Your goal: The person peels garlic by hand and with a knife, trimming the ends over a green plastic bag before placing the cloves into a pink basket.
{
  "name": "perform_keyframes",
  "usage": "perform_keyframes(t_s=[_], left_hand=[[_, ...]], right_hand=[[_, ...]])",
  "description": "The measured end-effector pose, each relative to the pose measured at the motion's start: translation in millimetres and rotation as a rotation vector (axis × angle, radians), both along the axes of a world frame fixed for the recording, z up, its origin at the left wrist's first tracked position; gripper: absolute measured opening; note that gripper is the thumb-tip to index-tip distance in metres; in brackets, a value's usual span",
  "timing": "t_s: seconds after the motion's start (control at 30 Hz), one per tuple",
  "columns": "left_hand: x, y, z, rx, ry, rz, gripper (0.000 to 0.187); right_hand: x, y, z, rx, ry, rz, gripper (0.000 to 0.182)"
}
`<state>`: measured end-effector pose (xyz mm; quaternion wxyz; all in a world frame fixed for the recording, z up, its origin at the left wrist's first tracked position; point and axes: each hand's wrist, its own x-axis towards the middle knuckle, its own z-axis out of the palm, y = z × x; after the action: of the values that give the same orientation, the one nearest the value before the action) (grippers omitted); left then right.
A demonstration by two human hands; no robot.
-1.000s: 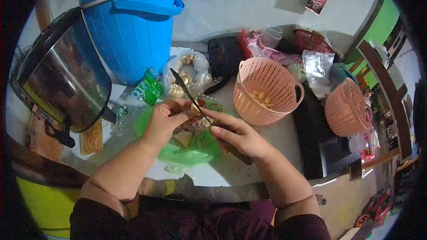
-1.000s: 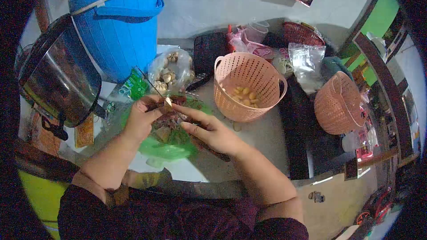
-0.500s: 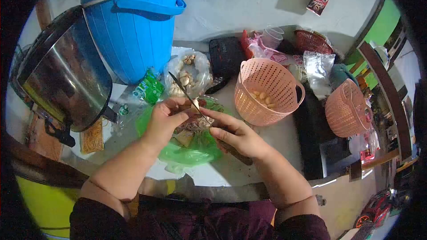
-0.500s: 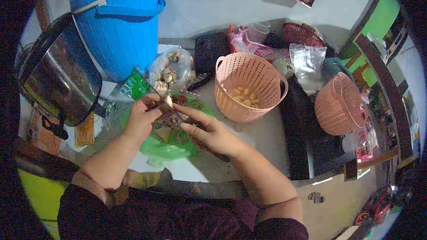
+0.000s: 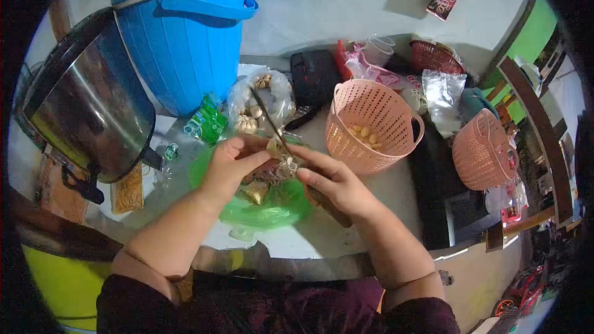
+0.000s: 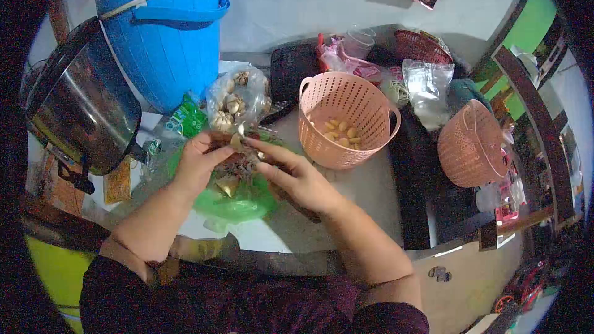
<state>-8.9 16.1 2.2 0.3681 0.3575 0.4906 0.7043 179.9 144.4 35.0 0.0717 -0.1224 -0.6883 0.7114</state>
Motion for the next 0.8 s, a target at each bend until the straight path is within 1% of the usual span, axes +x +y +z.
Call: perform_keyframes(t_s=[0.1, 0.17, 0.2, 0.27, 0.3, 0.4, 0.5, 0.57, 0.6, 0.63, 0.73, 0.77, 0.8], left_hand=[[-1.0, 0.8, -0.6, -0.037, 0.122, 0.035, 0.019], [1.3, 0.0, 1.2, -0.025, 0.155, 0.070, 0.019], [0.3, 0.9, -1.3, -0.029, 0.140, 0.084, 0.019], [-2.8, 3.8, -8.7, -0.037, 0.110, 0.113, 0.018], [-1.2, 4.3, -7.0, 0.001, 0.088, 0.113, 0.019], [-1.8, 3.4, -4.0, -0.026, 0.034, 0.131, 0.021], [-2.0, 2.7, -4.8, -0.011, 0.097, 0.146, 0.027], [-1.8, 1.7, -5.3, -0.010, 0.175, 0.150, 0.031], [-1.4, 1.1, -5.5, -0.010, 0.214, 0.151, 0.034], [1.9, -0.8, 0.4, 0.009, 0.228, 0.123, 0.042], [5.2, -2.6, 2.1, 0.043, 0.251, 0.109, 0.046], [5.1, -2.1, -2.7, 0.082, 0.338, 0.140, 0.050], [5.0, -2.0, -5.4, 0.100, 0.395, 0.155, 0.052]], right_hand=[[3.3, -2.7, 13.4, -0.067, 0.017, -0.087, 0.046], [1.5, 0.9, 5.4, -0.113, 0.040, -0.121, 0.045], [0.9, 2.1, 2.7, -0.136, 0.051, -0.138, 0.045], [0.5, 1.3, 4.2, -0.095, -0.018, -0.118, 0.036], [0.3, 0.9, 4.6, -0.074, -0.052, -0.108, 0.033], [-1.9, 4.5, -7.1, -0.050, -0.068, -0.062, 0.028], [-1.0, 0.5, 0.4, -0.072, -0.050, -0.097, 0.032], [-2.5, -4.3, 4.2, -0.055, 0.058, -0.110, 0.034], [-2.6, -3.7, 2.8, -0.047, 0.089, -0.098, 0.039], [-2.8, -3.1, 1.4, -0.040, 0.121, -0.087, 0.044], [1.0, 2.3, 2.9, -0.056, 0.110, 0.071, 0.053], [1.4, -0.3, 6.6, -0.099, 0.080, 0.076, 0.059], [0.7, -1.2, 5.5, -0.074, 0.068, 0.082, 0.059]])
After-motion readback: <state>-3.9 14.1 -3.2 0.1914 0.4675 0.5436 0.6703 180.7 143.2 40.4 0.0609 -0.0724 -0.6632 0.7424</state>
